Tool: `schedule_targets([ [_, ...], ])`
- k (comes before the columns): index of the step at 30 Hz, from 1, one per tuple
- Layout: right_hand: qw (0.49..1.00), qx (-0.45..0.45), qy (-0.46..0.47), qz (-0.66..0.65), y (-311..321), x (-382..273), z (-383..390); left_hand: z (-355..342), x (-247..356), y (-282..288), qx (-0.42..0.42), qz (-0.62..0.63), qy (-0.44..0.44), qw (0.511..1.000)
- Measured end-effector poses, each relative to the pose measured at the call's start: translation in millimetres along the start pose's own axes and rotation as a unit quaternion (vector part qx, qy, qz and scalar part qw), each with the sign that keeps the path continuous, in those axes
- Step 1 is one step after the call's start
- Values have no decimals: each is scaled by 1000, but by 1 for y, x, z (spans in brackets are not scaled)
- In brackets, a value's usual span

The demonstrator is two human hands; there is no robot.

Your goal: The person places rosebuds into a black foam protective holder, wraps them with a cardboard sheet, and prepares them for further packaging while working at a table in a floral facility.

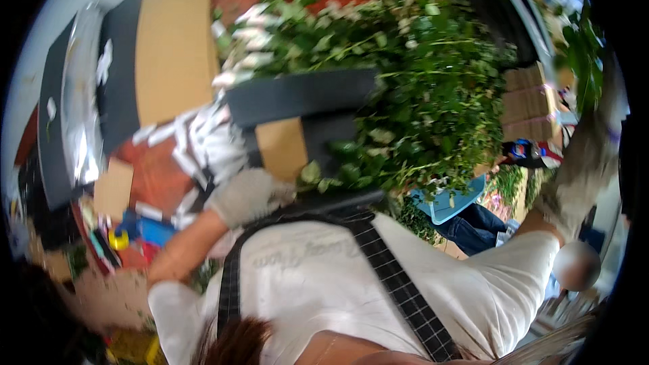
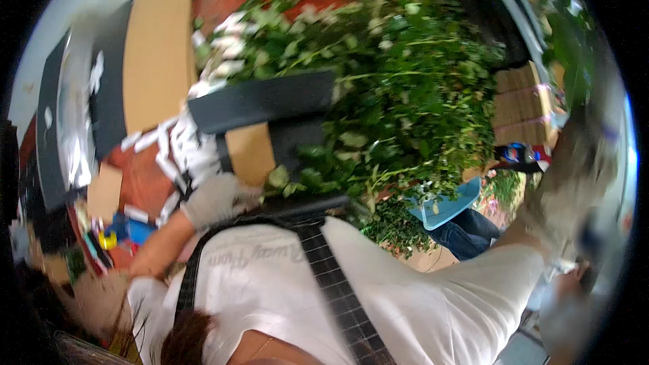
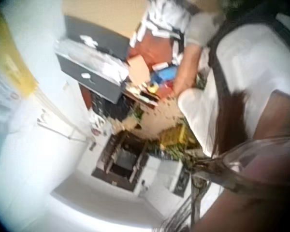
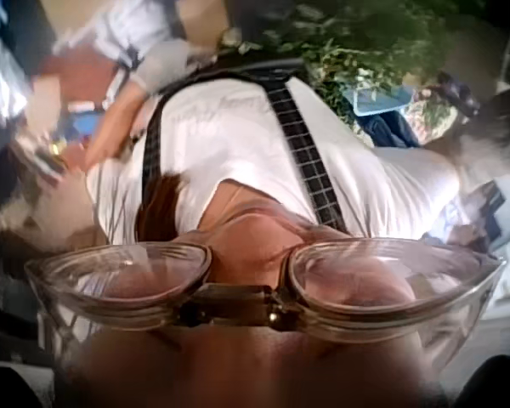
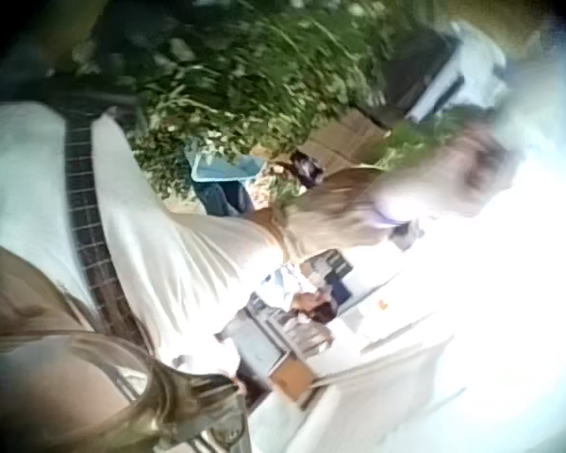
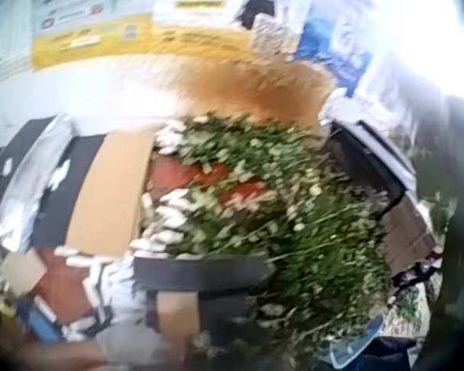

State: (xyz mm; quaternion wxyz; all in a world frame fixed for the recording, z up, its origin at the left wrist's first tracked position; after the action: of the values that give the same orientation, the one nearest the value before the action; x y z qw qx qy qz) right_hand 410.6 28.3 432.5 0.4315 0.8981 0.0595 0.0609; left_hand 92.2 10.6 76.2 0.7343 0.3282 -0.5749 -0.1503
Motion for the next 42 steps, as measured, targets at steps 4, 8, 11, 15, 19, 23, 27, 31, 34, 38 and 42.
schedule_targets([
  [4, 930, -292, 91, -202, -155, -152, 91, 25, -18, -18, -52, 53, 95, 993],
  [8, 887, -346, 91, -291, -255, -216, 186, 15, -8, -8, -116, 6, 127, 985],
  [11, 861, -401, 90, -300, -281, -224, 209, 16, -9, -10, -100, 10, 130, 986],
  [15, 819, -472, 128, -301, -292, -231, 212, 17, -12, -10, -77, 9, 118, 990],
  [19, 792, -549, 128, -235, -302, -236, 220, 24, -17, 13, 102, 31, 9, 994],
  [23, 788, -548, 137, -245, -301, -239, 224, 31, -27, 15, 220, -72, 11, 973],
  [27, 795, -531, 139, -258, -299, -239, 223, 24, -25, 10, 162, -92, 8, 983],
  [31, 799, -519, 145, -268, -301, -241, 224, 35, -28, 18, 99, -101, 61, 988],
  [34, 816, -485, 171, -263, -296, -241, 220, 76, -58, 23, -29, -77, 179, 980],
  [38, 797, -509, 220, -240, -291, -250, 220, 94, -68, 57, -31, -73, 289, 954],
  [42, 793, -485, 241, -279, -286, -250, 213, 28, -4, 53, 184, -76, 57, 978],
])
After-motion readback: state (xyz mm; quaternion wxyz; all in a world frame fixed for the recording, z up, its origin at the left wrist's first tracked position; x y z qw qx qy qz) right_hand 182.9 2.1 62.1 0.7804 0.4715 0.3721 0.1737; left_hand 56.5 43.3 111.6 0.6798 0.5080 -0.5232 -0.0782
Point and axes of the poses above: each hand's wrist, its own z-axis away from the middle knuckle, its own y-axis out of the back of the hand, x = y × z, the point moved 8 cm from there along -z, towards the middle knuckle, and after that the axes turned 1 degree about -y, right-handed, at the moved point
